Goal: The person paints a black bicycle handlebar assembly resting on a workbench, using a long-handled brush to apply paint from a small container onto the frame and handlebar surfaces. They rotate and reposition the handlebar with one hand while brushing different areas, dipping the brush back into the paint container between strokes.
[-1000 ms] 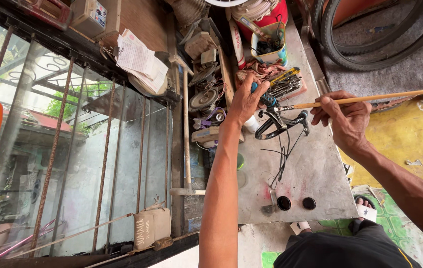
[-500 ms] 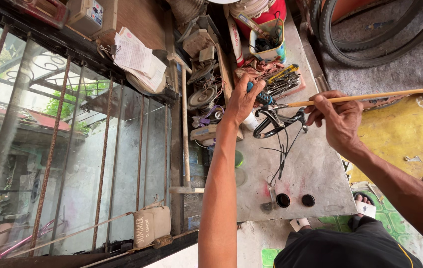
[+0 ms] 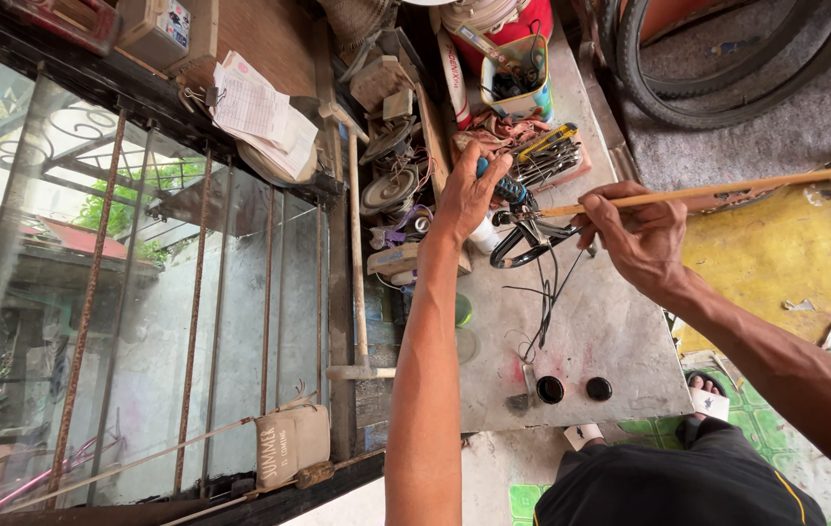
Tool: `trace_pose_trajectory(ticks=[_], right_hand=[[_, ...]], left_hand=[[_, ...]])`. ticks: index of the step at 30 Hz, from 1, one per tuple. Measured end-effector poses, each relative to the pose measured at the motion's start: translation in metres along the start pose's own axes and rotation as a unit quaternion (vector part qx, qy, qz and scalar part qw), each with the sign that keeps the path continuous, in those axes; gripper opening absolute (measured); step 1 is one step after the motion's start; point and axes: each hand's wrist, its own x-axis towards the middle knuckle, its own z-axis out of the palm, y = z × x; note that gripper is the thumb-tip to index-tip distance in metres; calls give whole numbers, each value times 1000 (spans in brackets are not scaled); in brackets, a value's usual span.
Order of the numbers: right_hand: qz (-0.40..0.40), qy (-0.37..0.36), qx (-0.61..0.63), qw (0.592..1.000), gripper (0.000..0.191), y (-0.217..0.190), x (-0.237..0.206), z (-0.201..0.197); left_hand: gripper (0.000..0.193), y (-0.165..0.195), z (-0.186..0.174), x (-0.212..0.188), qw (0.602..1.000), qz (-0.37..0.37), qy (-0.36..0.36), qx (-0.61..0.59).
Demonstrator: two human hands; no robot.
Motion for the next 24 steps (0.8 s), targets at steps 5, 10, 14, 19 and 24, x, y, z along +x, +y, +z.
trace_pose_trajectory(ticks=[5, 10, 14, 19, 24], right_hand=[[3, -2, -32, 999, 23, -12, 1, 2], [-17, -20, 21, 999, 22, -15, 2, 0], [-28, -26, 8, 999, 22, -15, 8, 3], [-67, -40, 4, 997, 23, -21, 12, -2], [-42, -33, -5, 999, 22, -23, 13, -2]], left_hand=[[52, -4, -1, 0, 1000, -7, -3, -12], [52, -5, -4, -2, 1000, -7, 8, -13], [55, -2, -4, -3, 1000, -17, -1, -4], [55, -1, -4, -2, 1000, -28, -4, -10], [57, -6, -6, -1, 1000, -10, 1, 0]])
